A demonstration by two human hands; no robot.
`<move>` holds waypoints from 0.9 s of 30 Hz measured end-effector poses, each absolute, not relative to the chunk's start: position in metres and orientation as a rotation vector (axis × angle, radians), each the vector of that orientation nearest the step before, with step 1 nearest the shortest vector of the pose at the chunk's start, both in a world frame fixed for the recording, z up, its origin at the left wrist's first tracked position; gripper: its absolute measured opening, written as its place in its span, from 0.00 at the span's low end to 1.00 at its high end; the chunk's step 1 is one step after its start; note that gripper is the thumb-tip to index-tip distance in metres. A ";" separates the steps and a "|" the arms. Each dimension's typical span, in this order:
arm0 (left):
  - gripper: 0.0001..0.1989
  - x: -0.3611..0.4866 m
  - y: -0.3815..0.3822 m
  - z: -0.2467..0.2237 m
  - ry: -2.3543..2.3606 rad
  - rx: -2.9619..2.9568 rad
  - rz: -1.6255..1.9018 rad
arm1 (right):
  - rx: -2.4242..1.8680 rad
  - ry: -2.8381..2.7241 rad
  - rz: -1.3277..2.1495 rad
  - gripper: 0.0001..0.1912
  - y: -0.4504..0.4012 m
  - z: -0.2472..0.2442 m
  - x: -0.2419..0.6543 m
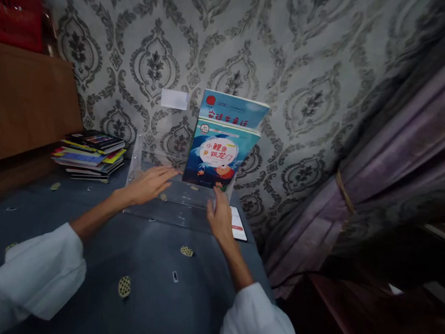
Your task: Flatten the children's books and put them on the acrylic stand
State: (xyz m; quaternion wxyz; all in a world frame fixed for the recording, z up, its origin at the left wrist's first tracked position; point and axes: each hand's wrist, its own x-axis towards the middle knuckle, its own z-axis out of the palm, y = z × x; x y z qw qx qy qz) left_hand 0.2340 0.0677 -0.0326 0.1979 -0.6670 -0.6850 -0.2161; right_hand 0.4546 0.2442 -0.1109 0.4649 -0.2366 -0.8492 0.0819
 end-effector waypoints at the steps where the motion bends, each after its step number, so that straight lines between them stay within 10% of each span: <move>1: 0.16 0.224 0.058 -0.035 -1.923 -1.819 -0.627 | -0.549 -2.106 0.197 0.23 0.238 -0.118 0.457; 14: 0.26 0.031 0.023 -0.056 -2.379 -1.068 -0.546 | -0.261 -2.420 0.280 0.23 0.105 -0.201 0.467; 27: 0.26 0.009 0.013 -0.065 -2.429 -1.101 -0.149 | -0.262 -2.427 0.311 0.19 0.112 -0.205 0.467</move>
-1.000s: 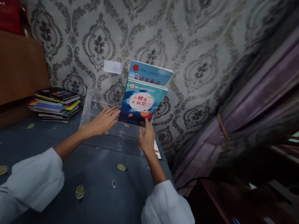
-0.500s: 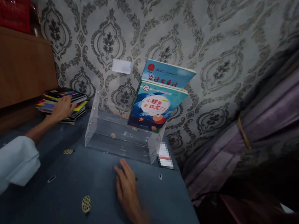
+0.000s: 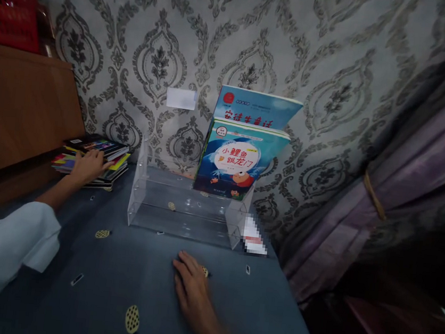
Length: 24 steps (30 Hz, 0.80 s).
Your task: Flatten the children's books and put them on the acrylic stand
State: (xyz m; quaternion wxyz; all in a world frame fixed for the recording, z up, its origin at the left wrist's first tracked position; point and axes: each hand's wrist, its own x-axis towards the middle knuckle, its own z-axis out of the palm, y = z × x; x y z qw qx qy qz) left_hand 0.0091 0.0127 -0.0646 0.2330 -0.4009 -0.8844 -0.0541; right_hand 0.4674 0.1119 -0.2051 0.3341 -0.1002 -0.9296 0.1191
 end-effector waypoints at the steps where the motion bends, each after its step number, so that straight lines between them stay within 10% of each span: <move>1: 0.26 0.011 0.007 -0.064 -2.426 -1.110 -0.119 | -0.265 -2.431 0.306 0.19 0.112 -0.205 0.467; 24: 0.27 0.003 -0.028 -0.047 -2.472 -1.139 0.138 | -0.292 -2.437 0.380 0.19 0.109 -0.202 0.465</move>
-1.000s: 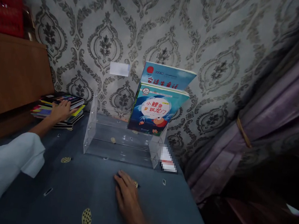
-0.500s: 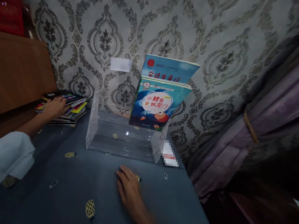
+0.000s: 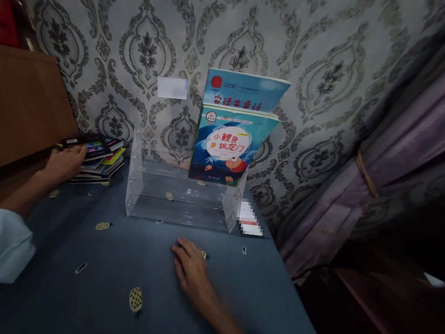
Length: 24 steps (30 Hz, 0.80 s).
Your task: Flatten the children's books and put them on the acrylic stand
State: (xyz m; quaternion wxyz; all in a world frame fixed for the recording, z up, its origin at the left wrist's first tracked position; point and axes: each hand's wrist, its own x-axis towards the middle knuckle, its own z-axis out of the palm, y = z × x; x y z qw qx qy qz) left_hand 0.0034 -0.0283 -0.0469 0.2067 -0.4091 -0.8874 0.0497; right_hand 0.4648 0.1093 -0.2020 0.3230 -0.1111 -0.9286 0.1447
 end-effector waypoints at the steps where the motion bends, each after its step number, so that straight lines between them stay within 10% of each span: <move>1: 0.28 0.004 -0.030 -0.047 -2.473 -1.124 0.135 | -0.290 -2.439 0.381 0.19 0.109 -0.202 0.465; 24: 0.36 0.033 -0.056 -0.091 -2.433 -1.210 0.029 | -0.299 -2.488 0.409 0.17 0.110 -0.200 0.461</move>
